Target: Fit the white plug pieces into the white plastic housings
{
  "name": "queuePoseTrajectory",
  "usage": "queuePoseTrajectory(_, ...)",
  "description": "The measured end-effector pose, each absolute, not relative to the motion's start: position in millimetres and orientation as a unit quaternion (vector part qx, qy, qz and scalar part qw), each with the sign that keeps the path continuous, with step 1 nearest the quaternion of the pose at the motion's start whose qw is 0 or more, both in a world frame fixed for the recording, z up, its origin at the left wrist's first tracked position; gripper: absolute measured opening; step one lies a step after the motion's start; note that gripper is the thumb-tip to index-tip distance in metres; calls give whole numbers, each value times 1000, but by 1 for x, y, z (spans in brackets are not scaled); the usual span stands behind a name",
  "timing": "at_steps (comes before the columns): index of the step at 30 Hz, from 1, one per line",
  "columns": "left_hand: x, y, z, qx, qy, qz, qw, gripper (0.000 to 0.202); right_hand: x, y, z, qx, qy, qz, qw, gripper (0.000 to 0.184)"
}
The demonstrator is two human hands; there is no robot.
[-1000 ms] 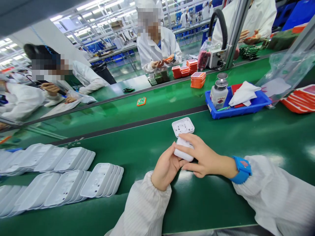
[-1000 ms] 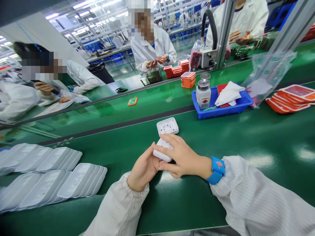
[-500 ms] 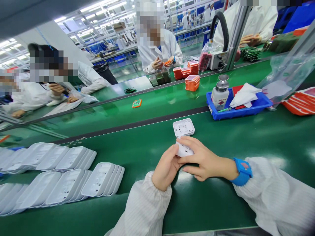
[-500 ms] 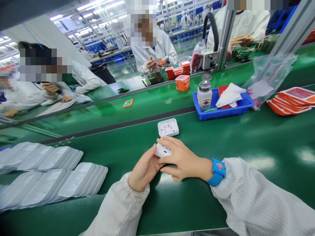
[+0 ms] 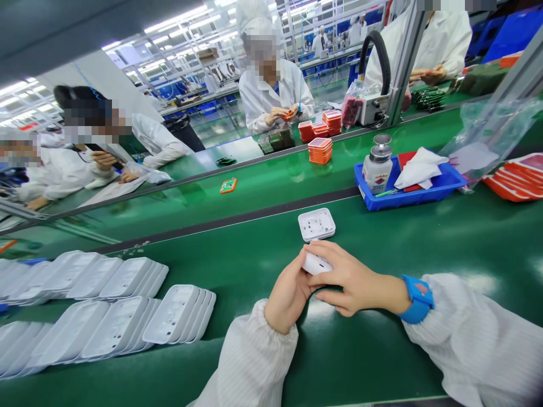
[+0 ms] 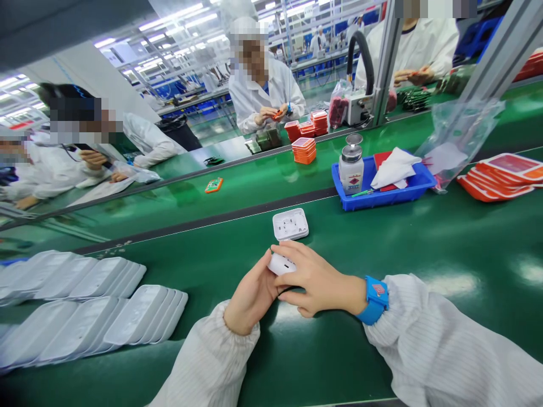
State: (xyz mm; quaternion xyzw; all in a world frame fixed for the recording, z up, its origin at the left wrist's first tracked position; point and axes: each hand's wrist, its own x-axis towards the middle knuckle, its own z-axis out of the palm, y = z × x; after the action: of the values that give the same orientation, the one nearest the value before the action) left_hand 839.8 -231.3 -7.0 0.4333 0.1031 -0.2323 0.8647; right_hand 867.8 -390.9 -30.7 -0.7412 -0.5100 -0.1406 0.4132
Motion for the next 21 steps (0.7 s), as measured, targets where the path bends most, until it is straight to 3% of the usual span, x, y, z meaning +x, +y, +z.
queuePoseTrajectory(21,840,-229,-13,440,107,-226,862,32,869,-390,-35,-752,-508,-118,402,16)
